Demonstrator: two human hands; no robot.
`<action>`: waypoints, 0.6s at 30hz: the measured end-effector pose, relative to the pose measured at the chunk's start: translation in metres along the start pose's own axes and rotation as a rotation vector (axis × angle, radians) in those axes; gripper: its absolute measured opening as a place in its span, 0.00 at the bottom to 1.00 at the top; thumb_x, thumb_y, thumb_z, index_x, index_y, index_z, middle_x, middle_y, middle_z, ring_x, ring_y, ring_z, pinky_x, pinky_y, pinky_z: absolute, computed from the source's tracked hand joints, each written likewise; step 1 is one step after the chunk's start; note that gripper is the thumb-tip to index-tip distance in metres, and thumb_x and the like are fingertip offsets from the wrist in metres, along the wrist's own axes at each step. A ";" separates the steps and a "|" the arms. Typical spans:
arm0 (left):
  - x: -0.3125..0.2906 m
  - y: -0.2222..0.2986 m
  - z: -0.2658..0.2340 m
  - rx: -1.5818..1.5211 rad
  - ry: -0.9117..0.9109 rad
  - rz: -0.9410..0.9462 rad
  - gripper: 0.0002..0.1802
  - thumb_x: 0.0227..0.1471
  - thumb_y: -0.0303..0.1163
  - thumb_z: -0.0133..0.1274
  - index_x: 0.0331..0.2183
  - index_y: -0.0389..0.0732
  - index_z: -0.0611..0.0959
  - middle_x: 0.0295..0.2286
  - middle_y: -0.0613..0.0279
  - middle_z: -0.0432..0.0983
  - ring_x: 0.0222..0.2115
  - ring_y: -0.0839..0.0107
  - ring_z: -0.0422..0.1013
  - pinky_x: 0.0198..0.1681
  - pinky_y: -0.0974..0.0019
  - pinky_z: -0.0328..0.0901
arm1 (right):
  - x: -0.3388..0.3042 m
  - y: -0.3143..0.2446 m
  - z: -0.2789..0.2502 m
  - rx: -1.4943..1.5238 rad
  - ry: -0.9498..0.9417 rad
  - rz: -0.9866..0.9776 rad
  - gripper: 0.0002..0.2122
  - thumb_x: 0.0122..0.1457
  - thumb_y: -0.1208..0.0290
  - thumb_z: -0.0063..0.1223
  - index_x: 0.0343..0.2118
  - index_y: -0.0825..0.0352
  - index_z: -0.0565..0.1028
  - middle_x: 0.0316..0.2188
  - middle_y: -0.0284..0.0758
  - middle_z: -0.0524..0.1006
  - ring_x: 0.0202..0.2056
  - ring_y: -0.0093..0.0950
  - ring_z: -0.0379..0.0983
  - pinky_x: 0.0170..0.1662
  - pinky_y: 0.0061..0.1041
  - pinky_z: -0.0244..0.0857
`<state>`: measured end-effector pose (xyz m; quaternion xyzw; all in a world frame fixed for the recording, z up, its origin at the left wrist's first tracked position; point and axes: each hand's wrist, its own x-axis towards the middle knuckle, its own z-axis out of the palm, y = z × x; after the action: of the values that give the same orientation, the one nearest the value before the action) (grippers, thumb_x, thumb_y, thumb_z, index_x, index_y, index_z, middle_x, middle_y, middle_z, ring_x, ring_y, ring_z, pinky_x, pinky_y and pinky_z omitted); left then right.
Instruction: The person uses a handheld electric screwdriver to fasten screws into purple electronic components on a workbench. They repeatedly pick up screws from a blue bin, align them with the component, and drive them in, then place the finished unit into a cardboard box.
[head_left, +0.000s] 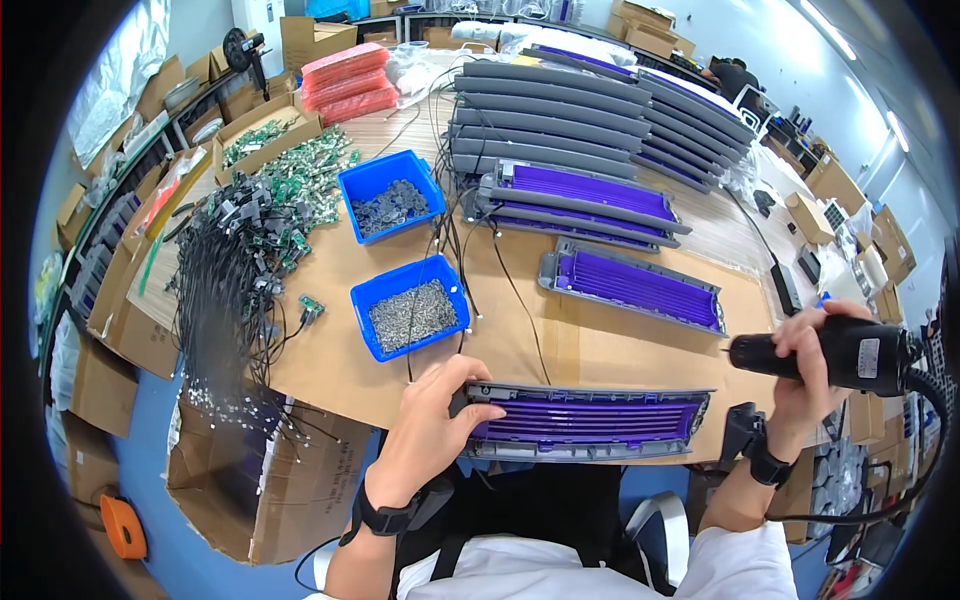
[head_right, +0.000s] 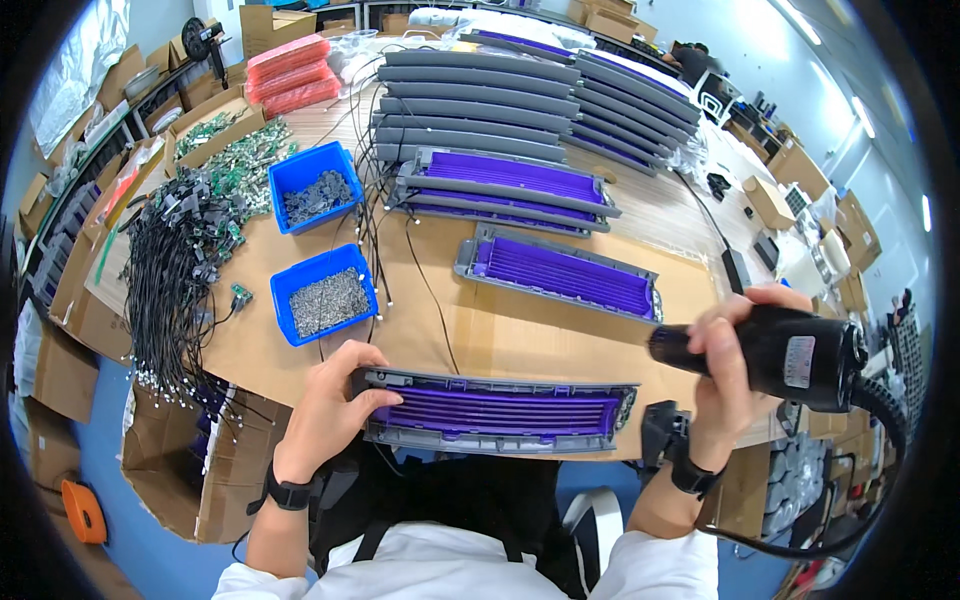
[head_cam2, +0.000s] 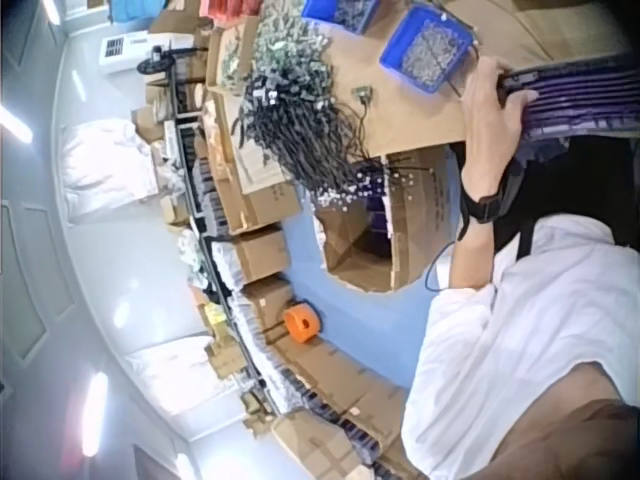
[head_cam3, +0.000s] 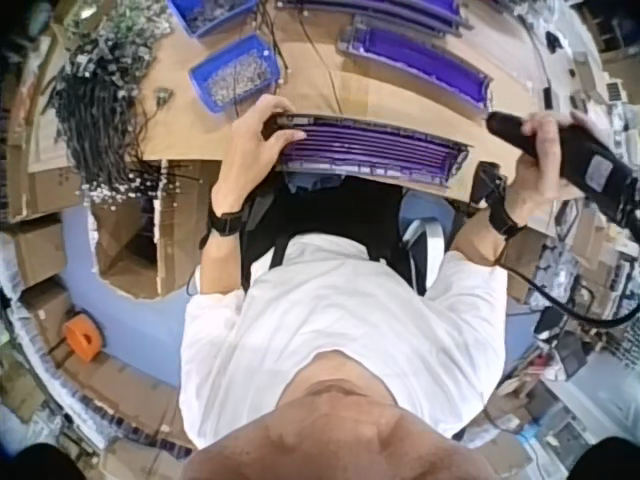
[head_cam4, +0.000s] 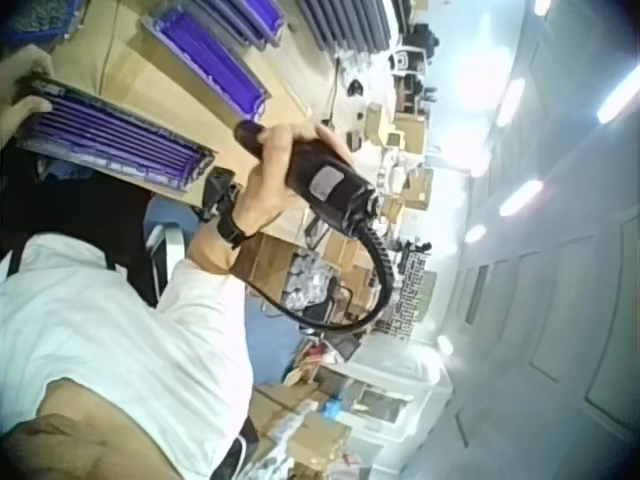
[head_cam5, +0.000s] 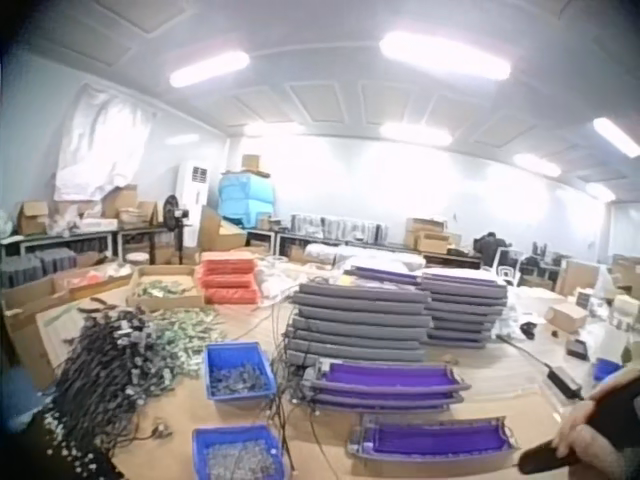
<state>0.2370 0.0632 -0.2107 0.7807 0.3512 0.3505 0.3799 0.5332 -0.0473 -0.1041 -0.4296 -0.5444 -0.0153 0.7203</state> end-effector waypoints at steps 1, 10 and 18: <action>-0.006 -0.005 0.001 -0.083 0.004 -0.026 0.18 0.39 0.22 0.64 0.36 0.37 0.77 0.32 0.58 0.74 0.33 0.61 0.71 0.34 0.64 0.66 | -0.003 0.003 -0.014 -0.059 0.030 0.025 0.19 0.50 0.79 0.56 0.44 0.71 0.64 0.20 0.34 0.69 0.21 0.23 0.66 0.31 0.23 0.64; -0.026 -0.003 0.001 -0.072 0.068 0.218 0.20 0.34 0.13 0.61 0.35 0.39 0.80 0.32 0.57 0.76 0.32 0.62 0.75 0.32 0.66 0.70 | -0.044 0.030 -0.076 -0.089 0.175 0.204 0.18 0.52 0.80 0.54 0.45 0.72 0.65 0.24 0.35 0.68 0.20 0.24 0.66 0.29 0.24 0.64; -0.032 -0.004 0.004 -0.047 0.111 0.326 0.14 0.40 0.18 0.62 0.32 0.39 0.78 0.32 0.53 0.77 0.33 0.59 0.76 0.34 0.64 0.71 | -0.059 0.040 -0.089 -0.099 0.167 0.231 0.17 0.53 0.78 0.54 0.46 0.72 0.64 0.23 0.34 0.68 0.21 0.23 0.65 0.29 0.22 0.62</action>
<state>0.2228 0.0371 -0.2247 0.7975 0.2320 0.4584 0.3163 0.5978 -0.1047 -0.1789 -0.5214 -0.4280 0.0051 0.7382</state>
